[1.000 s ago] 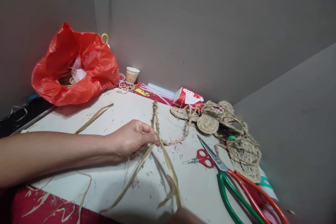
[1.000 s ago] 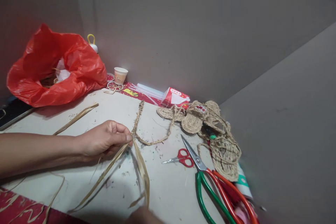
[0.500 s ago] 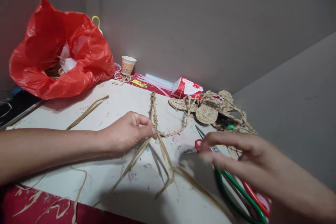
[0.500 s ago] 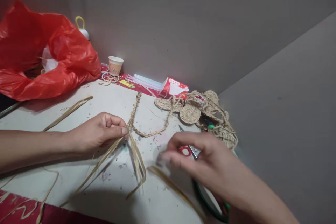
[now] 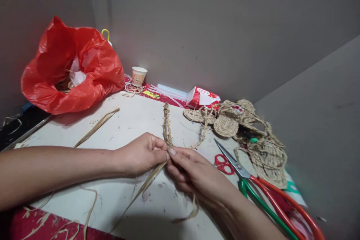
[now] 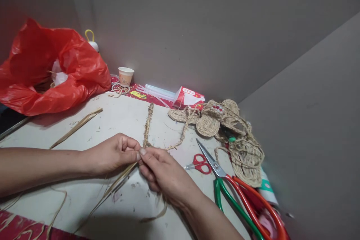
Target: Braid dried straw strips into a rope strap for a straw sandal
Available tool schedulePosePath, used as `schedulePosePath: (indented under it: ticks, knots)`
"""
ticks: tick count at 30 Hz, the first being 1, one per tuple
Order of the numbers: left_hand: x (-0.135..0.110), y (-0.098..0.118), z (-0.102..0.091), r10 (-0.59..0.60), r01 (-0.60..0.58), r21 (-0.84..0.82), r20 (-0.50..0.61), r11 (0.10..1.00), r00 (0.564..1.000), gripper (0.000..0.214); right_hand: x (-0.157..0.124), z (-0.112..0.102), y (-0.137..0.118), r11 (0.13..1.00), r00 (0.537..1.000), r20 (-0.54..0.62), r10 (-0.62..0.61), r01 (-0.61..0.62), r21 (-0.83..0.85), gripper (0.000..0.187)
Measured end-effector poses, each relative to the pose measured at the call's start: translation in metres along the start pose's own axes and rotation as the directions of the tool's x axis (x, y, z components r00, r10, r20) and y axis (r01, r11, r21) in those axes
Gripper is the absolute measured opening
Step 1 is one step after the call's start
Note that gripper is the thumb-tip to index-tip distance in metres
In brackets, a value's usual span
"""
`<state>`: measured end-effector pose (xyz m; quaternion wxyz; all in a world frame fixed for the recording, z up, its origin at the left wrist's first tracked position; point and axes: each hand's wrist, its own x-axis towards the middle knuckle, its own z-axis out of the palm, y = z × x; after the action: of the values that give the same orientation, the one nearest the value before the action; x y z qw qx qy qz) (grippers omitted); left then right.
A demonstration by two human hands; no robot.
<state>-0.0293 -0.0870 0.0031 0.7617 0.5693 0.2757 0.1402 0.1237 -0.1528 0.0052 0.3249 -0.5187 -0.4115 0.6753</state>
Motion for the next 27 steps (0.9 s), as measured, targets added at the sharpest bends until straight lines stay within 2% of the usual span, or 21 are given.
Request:
schedulePosePath:
  ticks: [3, 8, 12, 14, 18, 24, 27]
  knots:
    - [0.002, -0.001, -0.002, -0.042, 0.043, 0.069, -0.016, 0.997, 0.999, 0.016, -0.001, -0.006, 0.001, 0.996, 1.000, -0.013, 0.021, -0.022, -0.088, 0.040]
    - [0.003, 0.002, -0.006, -0.034, 0.014, 0.195, 0.099, 0.981, 0.994, 0.018, 0.000, -0.017, -0.001, 0.986, 0.998, 0.058, 0.027, -0.017, -0.163, 0.041]
    - [0.001, 0.007, -0.009, -0.061, 0.036, 0.307, 0.072, 0.951, 0.996, 0.020, 0.004, -0.018, 0.001, 0.999, 0.996, 0.090, 0.001, 0.003, -0.039, 0.043]
    - [0.000, 0.009, -0.010, -0.054, 0.020, 0.324, 0.096, 0.946, 0.994, 0.020, 0.005, -0.017, 0.002, 1.000, 0.997, 0.075, 0.017, -0.019, 0.024, 0.042]
    - [0.000, 0.014, -0.011, -0.070, 0.011, 0.385, 0.141, 0.923, 0.988, 0.020, 0.004, -0.014, 0.003, 0.997, 0.998, 0.038, 0.041, -0.043, 0.067, 0.039]
    - [0.001, 0.020, -0.018, -0.110, 0.052, 0.492, 0.090, 0.869, 0.990, 0.021, 0.005, -0.017, 0.007, 0.989, 0.998, 0.028, 0.057, -0.061, 0.137, 0.037]
    - [0.002, 0.025, -0.023, -0.116, 0.043, 0.538, 0.102, 0.842, 0.988, 0.023, 0.007, -0.021, 0.008, 0.976, 0.996, 0.053, 0.076, -0.086, 0.202, 0.035]
